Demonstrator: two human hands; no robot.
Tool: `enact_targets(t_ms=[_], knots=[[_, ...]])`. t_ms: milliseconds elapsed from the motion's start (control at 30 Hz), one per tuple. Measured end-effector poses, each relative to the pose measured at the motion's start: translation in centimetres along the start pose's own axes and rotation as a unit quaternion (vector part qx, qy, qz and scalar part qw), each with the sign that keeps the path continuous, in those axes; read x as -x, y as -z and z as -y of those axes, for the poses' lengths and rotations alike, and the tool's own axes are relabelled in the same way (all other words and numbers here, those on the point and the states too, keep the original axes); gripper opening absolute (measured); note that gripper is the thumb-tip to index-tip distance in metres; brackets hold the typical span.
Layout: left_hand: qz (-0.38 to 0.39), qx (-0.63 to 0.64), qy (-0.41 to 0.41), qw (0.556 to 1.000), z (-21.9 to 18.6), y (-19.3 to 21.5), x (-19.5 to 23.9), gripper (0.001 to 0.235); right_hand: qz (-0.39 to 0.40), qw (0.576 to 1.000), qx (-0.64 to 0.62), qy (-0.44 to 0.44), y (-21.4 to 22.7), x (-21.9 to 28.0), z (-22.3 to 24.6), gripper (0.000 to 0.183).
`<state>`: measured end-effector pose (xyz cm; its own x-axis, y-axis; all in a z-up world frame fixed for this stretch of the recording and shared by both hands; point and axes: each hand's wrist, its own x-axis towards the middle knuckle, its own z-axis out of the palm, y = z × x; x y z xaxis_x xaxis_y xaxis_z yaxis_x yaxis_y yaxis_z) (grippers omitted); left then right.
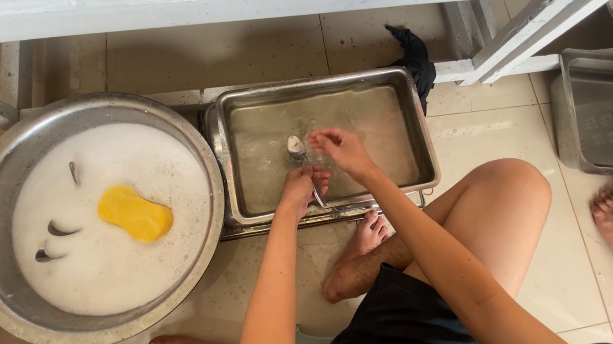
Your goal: Washing and rinsing metal spoons and forks using a sponge and soapy water in basins on the floor.
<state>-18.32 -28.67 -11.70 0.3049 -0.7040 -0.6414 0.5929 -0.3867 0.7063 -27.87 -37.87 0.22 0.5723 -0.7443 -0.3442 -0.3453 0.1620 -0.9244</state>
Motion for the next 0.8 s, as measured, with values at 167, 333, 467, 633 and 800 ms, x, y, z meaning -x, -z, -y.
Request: enact_targets(t_ms=[167,333,467,633,800], knots=[[-0.061,-0.024,-0.097,0.993,-1.5,-0.8,0.8,0.029,-0.001,0.992,0.106,-0.065,2.0,-2.0,-4.2,0.029],[-0.058,-0.015,-0.156,0.986,-8.1,-3.5,8.8,0.036,0.076,0.98,0.17,0.068,0.4,1.1,-0.9,0.029],[-0.013,-0.105,-0.19,0.976,-9.3,-3.4,9.9,0.037,0.053,0.96,0.193,0.193,0.2,1.8,-0.1,0.016],[-0.011,-0.207,-0.153,0.966,-9.7,-2.4,9.2,0.049,-0.04,0.946,0.215,0.239,0.5,2.3,-0.1,0.013],[-0.037,-0.191,-0.151,0.969,-10.6,-1.5,9.4,0.066,-0.154,0.909,0.226,0.314,0.7,3.7,2.6,0.003]])
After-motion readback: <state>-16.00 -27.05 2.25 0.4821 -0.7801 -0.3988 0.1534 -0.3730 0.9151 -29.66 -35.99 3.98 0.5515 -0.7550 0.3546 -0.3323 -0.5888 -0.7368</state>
